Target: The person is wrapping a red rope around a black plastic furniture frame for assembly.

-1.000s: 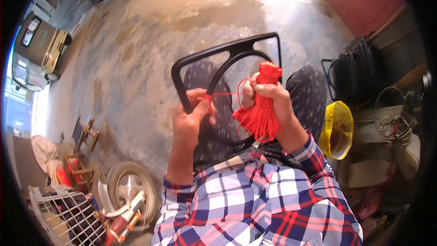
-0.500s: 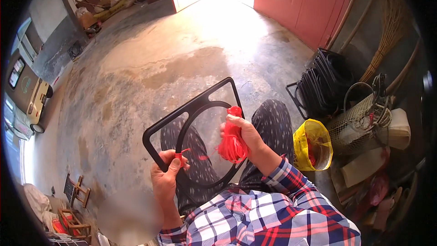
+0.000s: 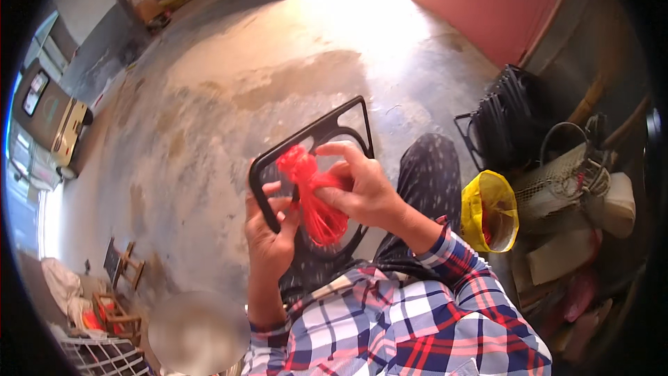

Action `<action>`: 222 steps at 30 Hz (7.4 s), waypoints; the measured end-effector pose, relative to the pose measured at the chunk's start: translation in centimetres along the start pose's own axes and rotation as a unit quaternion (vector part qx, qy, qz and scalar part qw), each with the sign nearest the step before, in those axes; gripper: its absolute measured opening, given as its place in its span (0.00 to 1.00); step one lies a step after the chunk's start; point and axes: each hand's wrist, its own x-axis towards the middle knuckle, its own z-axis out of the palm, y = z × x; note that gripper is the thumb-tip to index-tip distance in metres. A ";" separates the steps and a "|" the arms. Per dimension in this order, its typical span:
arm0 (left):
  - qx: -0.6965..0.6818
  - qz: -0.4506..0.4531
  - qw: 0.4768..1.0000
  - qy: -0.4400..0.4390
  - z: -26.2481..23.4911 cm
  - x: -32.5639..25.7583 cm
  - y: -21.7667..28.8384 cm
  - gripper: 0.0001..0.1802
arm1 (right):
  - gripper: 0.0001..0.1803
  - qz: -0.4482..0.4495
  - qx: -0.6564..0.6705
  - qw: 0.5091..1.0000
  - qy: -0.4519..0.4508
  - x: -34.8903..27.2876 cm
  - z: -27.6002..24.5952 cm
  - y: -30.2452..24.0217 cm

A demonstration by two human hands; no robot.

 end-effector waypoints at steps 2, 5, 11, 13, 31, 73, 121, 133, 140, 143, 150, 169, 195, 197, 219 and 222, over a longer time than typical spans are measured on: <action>0.059 0.060 0.996 -0.002 -0.1 0.2 -1.2 0.07 | 0.24 0.019 -0.019 1.000 -0.005 -0.4 0.5 -0.1; 0.015 0.060 0.998 -0.019 -0.2 -0.2 -1.8 0.05 | 0.21 0.106 0.273 0.955 -0.050 -0.9 0.6 0.1; -0.025 0.028 0.998 -0.055 1.1 -0.5 -0.2 0.17 | 0.16 0.063 0.177 0.982 0.027 -0.1 0.7 -0.4; -0.082 0.038 0.994 -0.063 1.5 -0.3 0.3 0.20 | 0.14 0.006 0.068 0.995 0.067 0.4 1.0 -0.5; -0.218 -0.030 0.967 -0.129 0.0 -2.1 -0.5 0.27 | 0.22 0.176 0.741 0.636 -0.121 1.1 1.5 4.0; -0.262 -0.059 0.962 -0.055 -3.1 -1.1 -2.8 0.12 | 0.27 0.212 0.529 0.817 -0.088 -2.3 2.4 5.4; -0.125 -0.101 0.987 -0.012 -2.4 -1.0 -2.5 0.11 | 0.39 0.152 0.399 0.890 -0.158 -2.2 -0.1 -0.4; -0.129 0.004 0.991 -0.034 0.4 -0.5 -0.2 0.17 | 0.21 0.016 0.094 0.994 -0.057 1.3 2.4 -0.7; 0.003 0.131 0.981 -0.143 -0.7 0.4 -1.1 0.22 | 0.14 0.004 0.000 1.000 0.026 1.5 2.0 -1.3; -0.116 0.118 0.980 -0.113 -0.4 0.5 -0.9 0.30 | 0.12 0.037 0.121 0.992 -0.031 1.2 0.7 -0.9; -0.320 -0.016 0.942 -0.095 -0.3 -1.6 -0.8 0.29 | 0.17 0.216 0.562 0.796 -0.067 -0.3 1.5 5.3; -0.144 0.035 0.988 -0.034 -2.0 -0.3 -3.0 0.07 | 0.18 0.176 0.418 0.889 0.057 -3.1 -3.3 7.0; -0.311 -0.117 0.939 -0.082 -3.6 0.1 -4.4 0.25 | 0.30 0.003 0.578 0.807 -0.124 -7.9 -6.2 1.6; -0.299 -0.118 0.944 -0.074 -3.5 0.0 -4.3 0.23 | 0.28 0.007 0.593 0.798 -0.106 -7.7 -6.7 1.3; -0.300 -0.117 0.946 -0.022 -2.4 -0.4 -4.1 0.14 | 0.27 0.123 0.646 0.752 0.033 -7.6 -8.4 5.6; -0.299 -0.122 0.946 -0.010 -2.3 -0.4 -3.1 0.13 | 0.27 0.166 0.642 0.743 0.085 -7.0 -8.4 6.7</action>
